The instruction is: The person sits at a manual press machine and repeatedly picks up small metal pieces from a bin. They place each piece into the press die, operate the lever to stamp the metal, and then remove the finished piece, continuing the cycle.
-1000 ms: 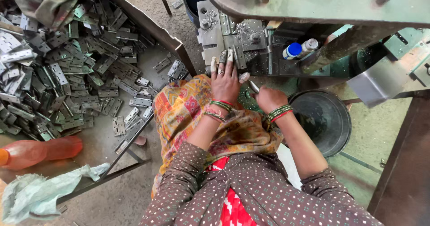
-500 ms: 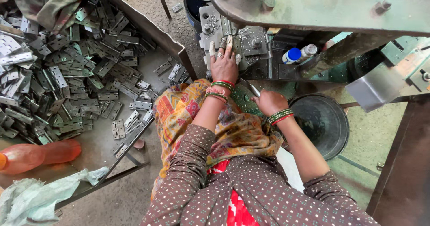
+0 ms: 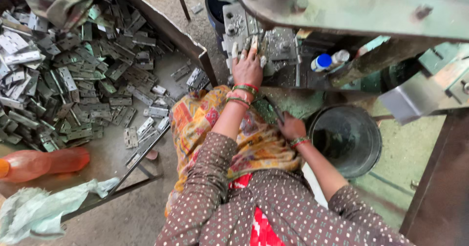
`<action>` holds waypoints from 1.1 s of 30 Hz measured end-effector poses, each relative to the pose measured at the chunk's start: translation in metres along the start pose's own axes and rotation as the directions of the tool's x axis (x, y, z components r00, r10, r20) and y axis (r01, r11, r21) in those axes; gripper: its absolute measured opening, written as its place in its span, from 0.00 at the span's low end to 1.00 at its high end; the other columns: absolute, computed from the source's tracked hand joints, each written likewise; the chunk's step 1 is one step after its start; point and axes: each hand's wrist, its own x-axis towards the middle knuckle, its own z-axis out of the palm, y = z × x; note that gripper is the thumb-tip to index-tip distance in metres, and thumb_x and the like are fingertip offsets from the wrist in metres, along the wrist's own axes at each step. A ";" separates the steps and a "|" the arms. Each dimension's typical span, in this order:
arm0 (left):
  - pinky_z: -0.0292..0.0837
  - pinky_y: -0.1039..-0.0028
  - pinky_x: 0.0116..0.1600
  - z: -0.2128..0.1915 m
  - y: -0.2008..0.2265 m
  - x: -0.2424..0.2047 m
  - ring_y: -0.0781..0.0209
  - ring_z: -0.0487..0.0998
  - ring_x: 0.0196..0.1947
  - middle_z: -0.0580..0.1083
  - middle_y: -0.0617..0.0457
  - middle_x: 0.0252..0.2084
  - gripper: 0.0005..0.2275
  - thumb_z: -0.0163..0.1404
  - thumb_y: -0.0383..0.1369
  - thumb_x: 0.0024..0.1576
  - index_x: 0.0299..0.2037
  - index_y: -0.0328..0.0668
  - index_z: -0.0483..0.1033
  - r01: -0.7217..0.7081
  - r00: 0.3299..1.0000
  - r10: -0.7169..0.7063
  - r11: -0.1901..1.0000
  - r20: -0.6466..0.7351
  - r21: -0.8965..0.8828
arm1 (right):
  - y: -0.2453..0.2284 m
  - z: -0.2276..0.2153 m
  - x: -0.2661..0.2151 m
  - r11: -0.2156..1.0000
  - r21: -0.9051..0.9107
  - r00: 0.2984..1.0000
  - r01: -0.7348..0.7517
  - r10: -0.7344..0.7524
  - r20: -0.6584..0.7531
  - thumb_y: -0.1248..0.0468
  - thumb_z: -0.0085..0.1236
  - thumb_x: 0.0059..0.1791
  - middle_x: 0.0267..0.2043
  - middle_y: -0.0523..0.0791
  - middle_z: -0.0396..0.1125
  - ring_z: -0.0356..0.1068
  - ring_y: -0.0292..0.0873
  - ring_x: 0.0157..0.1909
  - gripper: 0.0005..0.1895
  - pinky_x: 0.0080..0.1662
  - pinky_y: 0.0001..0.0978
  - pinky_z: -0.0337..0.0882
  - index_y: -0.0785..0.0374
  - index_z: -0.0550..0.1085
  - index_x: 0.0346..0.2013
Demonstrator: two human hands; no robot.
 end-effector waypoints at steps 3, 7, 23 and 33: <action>0.63 0.55 0.63 0.006 0.002 -0.008 0.53 0.73 0.60 0.72 0.54 0.60 0.11 0.46 0.33 0.57 0.44 0.45 0.81 -0.024 0.998 0.025 0.999 -0.054 0.025 | -0.003 -0.013 -0.002 0.993 0.110 0.998 -0.041 0.035 0.057 0.52 0.50 0.52 0.30 0.59 0.72 0.74 0.65 0.32 0.19 0.36 0.57 0.74 0.64 0.67 0.48; 0.64 0.55 0.61 0.008 0.000 -0.006 0.52 0.73 0.59 0.72 0.54 0.61 0.12 0.46 0.32 0.58 0.47 0.44 0.80 -0.018 1.000 0.018 1.000 -0.024 0.002 | -0.019 -0.065 0.015 0.999 -0.039 0.995 0.013 -0.009 0.098 0.48 0.56 0.50 0.32 0.59 0.72 0.74 0.64 0.35 0.22 0.39 0.58 0.73 0.67 0.70 0.41; 0.64 0.55 0.64 0.006 0.005 -0.011 0.54 0.74 0.56 0.73 0.53 0.57 0.12 0.46 0.32 0.59 0.48 0.42 0.80 -0.073 0.993 0.080 0.994 -0.090 0.079 | 0.002 -0.014 0.004 0.991 0.132 0.996 -0.028 0.017 0.085 0.49 0.56 0.49 0.30 0.59 0.72 0.74 0.63 0.33 0.22 0.37 0.55 0.73 0.66 0.69 0.43; 0.66 0.58 0.59 0.022 -0.007 0.029 0.55 0.76 0.52 0.75 0.53 0.54 0.09 0.47 0.31 0.58 0.39 0.43 0.82 -0.078 0.993 0.081 0.996 -0.081 0.045 | -0.019 -0.054 0.005 0.997 0.069 0.997 -0.021 0.016 0.076 0.50 0.58 0.51 0.30 0.57 0.73 0.74 0.60 0.32 0.21 0.36 0.53 0.74 0.67 0.71 0.41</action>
